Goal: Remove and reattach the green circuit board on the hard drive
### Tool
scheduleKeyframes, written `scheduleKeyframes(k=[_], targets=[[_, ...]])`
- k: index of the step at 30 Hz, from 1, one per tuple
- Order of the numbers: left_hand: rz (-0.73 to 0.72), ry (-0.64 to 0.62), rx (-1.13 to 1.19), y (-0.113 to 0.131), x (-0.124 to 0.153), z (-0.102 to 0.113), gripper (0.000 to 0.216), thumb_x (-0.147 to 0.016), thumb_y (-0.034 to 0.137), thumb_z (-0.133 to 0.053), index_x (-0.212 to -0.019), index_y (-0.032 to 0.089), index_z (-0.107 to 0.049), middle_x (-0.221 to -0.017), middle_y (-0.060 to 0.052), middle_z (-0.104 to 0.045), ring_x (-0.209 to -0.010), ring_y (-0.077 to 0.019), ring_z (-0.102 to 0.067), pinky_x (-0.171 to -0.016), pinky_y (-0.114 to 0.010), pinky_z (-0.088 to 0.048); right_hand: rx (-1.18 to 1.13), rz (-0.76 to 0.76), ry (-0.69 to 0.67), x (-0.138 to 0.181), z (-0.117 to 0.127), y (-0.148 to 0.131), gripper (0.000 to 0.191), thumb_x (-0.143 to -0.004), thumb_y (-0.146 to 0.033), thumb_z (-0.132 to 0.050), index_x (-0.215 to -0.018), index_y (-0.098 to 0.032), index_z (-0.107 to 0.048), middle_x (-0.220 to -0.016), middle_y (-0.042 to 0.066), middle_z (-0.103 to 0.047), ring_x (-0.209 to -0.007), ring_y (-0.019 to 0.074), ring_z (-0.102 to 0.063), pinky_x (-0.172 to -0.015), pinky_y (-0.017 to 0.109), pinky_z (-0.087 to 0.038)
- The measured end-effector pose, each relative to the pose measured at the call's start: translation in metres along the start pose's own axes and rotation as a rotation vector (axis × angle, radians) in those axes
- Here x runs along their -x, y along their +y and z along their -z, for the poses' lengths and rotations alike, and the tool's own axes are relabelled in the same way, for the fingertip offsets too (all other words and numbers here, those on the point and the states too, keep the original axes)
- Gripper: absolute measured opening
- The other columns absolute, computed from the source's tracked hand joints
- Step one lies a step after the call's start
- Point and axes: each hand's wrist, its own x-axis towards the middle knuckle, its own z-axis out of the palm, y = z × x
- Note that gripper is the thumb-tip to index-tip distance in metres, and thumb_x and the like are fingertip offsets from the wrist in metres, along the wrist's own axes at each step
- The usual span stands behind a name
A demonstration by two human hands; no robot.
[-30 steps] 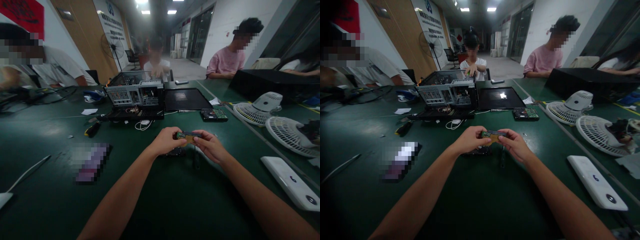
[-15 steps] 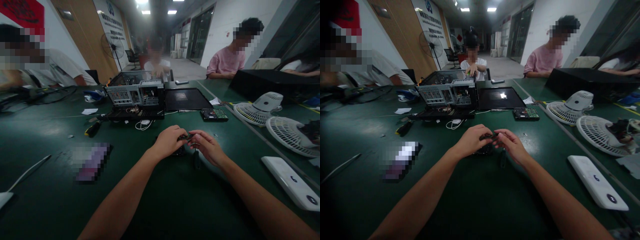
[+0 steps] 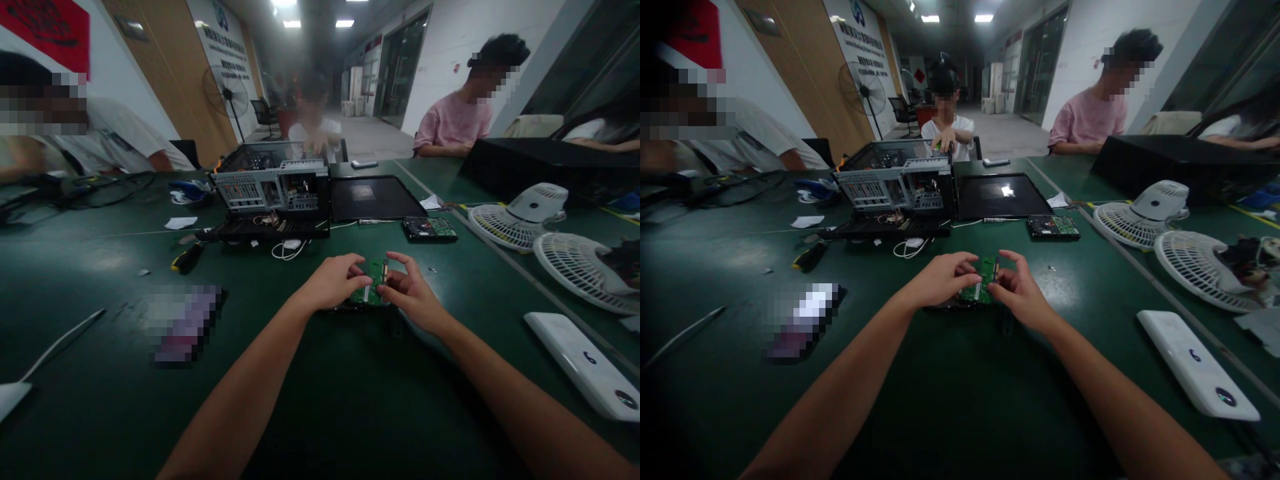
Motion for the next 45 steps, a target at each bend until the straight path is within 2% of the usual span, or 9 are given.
scheduleKeyframes(k=[5,11,17,26,38,45], targets=[[-0.036,-0.03,-0.005,0.0,0.0,-0.001,0.027,-0.087,0.023,-0.073,-0.113,0.019,-0.069,-0.103,-0.006,-0.077,-0.095,-0.0205,-0.072,-0.084,-0.032,-0.056,0.057,0.03,-0.015,-0.001,0.001,0.003,0.068,-0.086,-0.028,-0.077,-0.141,-0.038,-0.039,-0.098,-0.001,-0.066,-0.085,0.0162,-0.063,-0.076,0.032,-0.052],[-0.024,-0.022,-0.012,-0.004,-0.001,0.0,0.016,-0.085,0.018,-0.073,-0.099,0.02,-0.065,-0.094,-0.003,-0.074,-0.089,-0.0191,-0.071,-0.079,-0.031,-0.054,0.198,0.103,-0.002,0.0,0.002,0.005,0.068,-0.085,-0.028,-0.077,-0.143,-0.038,-0.042,-0.118,0.003,-0.058,-0.093,0.0173,-0.067,-0.084,0.037,-0.058],[-0.029,-0.014,-0.046,-0.012,-0.003,-0.003,0.016,-0.084,0.019,-0.073,-0.098,0.02,-0.065,-0.091,-0.002,-0.073,-0.087,-0.0189,-0.07,-0.078,-0.031,-0.053,0.348,0.131,-0.028,0.002,0.004,0.009,0.081,-0.082,-0.024,-0.078,-0.151,-0.036,-0.037,-0.126,0.006,-0.054,-0.094,0.0179,-0.068,-0.089,0.042,-0.061],[0.015,-0.037,-0.107,-0.016,-0.004,-0.004,0.025,-0.083,0.021,-0.076,-0.106,0.02,-0.065,-0.093,-0.003,-0.075,-0.085,-0.0199,-0.071,-0.074,-0.031,-0.052,0.404,0.133,-0.068,0.002,0.006,0.014,0.087,-0.083,-0.023,-0.076,-0.157,-0.035,-0.033,-0.134,0.01,-0.053,-0.096,0.0196,-0.069,-0.089,0.045,-0.063],[0.051,-0.062,-0.074,-0.014,-0.003,-0.003,0.033,-0.082,0.021,-0.078,-0.113,0.019,-0.067,-0.096,-0.004,-0.076,-0.086,-0.0203,-0.072,-0.075,-0.03,-0.053,0.515,0.147,-0.06,0.003,0.006,0.01,0.079,-0.08,-0.024,-0.08,-0.15,-0.038,-0.048,-0.14,0.01,-0.044,-0.096,0.0202,-0.069,-0.093,0.05,-0.064],[0.042,-0.072,-0.09,-0.015,-0.005,-0.004,0.034,-0.08,0.02,-0.078,-0.112,0.019,-0.068,-0.095,-0.005,-0.076,-0.085,-0.0206,-0.072,-0.074,-0.031,-0.054,0.594,0.168,-0.05,0.003,0.008,0.01,0.077,-0.081,-0.026,-0.08,-0.151,-0.037,-0.049,-0.147,0.01,-0.038,-0.096,0.019,-0.069,-0.095,0.049,-0.063]])
